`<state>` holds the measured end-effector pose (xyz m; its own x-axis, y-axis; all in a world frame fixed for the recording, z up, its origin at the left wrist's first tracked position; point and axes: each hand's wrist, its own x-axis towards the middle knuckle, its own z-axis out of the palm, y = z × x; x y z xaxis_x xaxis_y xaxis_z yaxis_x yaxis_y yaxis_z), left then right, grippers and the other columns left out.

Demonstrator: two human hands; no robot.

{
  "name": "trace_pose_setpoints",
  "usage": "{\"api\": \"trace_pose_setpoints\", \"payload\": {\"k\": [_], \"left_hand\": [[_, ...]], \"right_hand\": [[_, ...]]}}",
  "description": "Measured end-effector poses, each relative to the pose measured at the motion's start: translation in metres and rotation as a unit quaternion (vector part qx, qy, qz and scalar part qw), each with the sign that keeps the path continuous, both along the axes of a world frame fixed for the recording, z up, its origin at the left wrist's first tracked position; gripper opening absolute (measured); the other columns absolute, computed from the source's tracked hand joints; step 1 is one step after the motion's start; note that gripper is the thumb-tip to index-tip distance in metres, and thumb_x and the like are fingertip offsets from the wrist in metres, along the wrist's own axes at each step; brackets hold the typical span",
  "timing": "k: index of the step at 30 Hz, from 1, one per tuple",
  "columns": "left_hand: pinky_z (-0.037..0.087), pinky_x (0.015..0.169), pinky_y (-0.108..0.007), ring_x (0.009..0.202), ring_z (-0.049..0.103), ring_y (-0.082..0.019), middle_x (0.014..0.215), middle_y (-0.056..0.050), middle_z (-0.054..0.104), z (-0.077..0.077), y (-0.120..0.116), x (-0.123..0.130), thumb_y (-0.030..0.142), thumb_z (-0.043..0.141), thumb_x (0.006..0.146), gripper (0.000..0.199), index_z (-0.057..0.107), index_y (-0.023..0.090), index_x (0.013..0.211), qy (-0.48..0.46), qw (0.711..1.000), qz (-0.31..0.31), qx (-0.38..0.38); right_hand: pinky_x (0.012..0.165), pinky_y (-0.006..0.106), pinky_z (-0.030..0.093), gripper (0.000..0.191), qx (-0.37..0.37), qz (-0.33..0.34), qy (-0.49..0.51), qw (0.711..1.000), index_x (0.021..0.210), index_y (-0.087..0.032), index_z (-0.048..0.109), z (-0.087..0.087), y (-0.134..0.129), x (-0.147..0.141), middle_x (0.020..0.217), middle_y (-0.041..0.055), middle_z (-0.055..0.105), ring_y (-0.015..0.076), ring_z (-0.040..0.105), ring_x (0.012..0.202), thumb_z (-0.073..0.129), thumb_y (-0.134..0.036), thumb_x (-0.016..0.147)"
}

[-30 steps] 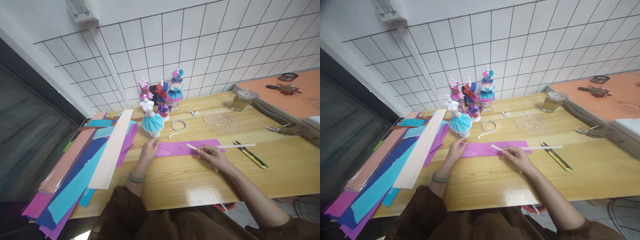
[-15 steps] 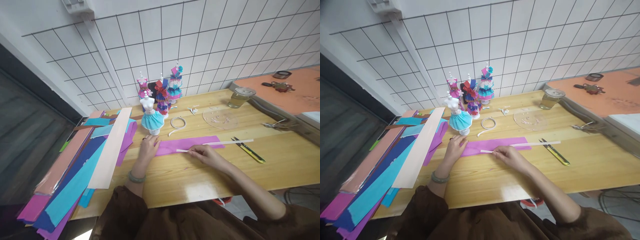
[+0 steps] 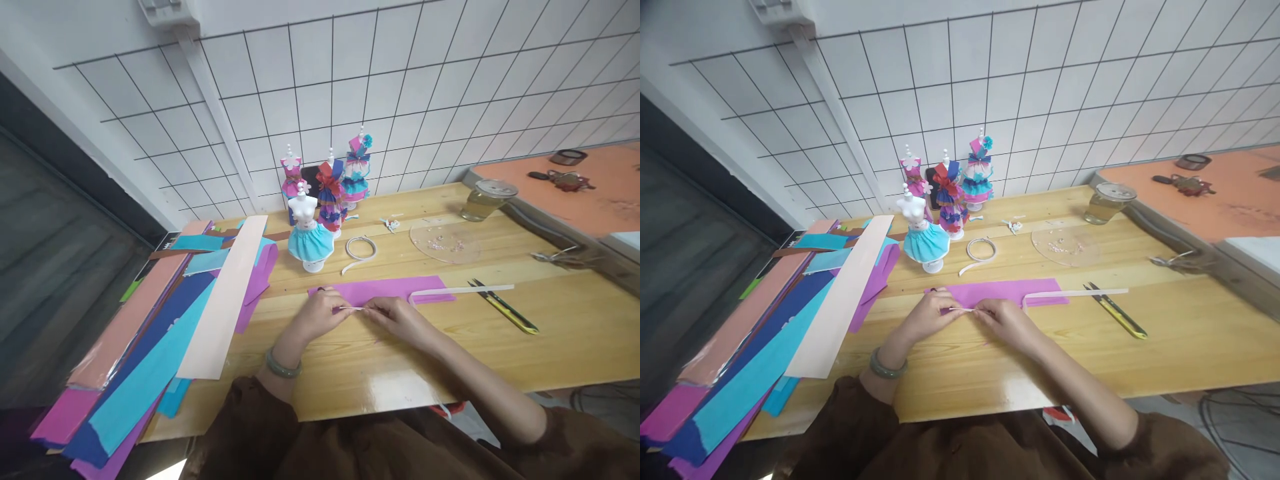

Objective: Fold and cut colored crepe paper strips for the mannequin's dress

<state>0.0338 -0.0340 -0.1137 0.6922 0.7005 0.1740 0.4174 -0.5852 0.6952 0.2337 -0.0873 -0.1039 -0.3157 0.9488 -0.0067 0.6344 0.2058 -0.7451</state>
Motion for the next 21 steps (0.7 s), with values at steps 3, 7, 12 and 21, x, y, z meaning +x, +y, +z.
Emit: {"api": "trace_pose_setpoints", "payload": {"k": [3,7,12,21], "left_hand": [[0.042,0.075,-0.028,0.076,0.056,-0.016,0.074,-0.005,0.066,0.001,0.001,-0.002,0.029,0.05,0.084,0.022,0.07,0.02,0.081,-0.013,1.0,0.004,-0.003],[0.041,0.068,-0.024,0.072,0.054,-0.015,0.068,-0.003,0.062,0.003,0.003,-0.007,0.033,0.051,0.082,0.024,0.067,0.019,0.071,-0.053,0.997,0.051,-0.019],[0.039,0.06,-0.023,0.064,0.051,-0.012,0.065,-0.001,0.059,0.007,0.008,-0.015,0.037,0.047,0.083,0.03,0.063,0.016,0.068,-0.121,0.986,0.093,-0.07],[0.044,0.063,-0.026,0.061,0.054,-0.013,0.062,-0.002,0.06,0.003,0.022,-0.033,0.036,0.052,0.078,0.024,0.055,0.017,0.064,-0.35,0.9,0.142,-0.218]], "right_hand": [[0.056,0.025,0.037,0.037,-0.004,-0.006,0.009,1.0,0.079,-0.018,0.064,0.0,0.0,0.002,0.069,0.0028,0.063,0.0147,0.053,0.062,0.04,-0.045,0.087],[0.052,0.024,0.035,0.041,-0.022,-0.016,0.022,0.999,0.085,-0.018,0.066,0.002,0.002,0.014,0.067,0.0014,0.061,0.013,0.049,0.058,0.042,-0.051,0.085],[0.057,0.027,0.039,0.044,-0.036,-0.029,0.038,0.998,0.086,-0.017,0.068,0.017,0.0,0.038,0.073,0.004,0.064,0.0157,0.052,0.065,0.047,-0.056,0.08],[0.065,0.03,0.044,0.038,0.002,-0.079,-0.01,0.997,0.087,-0.021,0.068,0.042,-0.009,0.082,0.086,0.0067,0.069,0.0204,0.059,0.075,0.053,-0.054,0.078]]}}
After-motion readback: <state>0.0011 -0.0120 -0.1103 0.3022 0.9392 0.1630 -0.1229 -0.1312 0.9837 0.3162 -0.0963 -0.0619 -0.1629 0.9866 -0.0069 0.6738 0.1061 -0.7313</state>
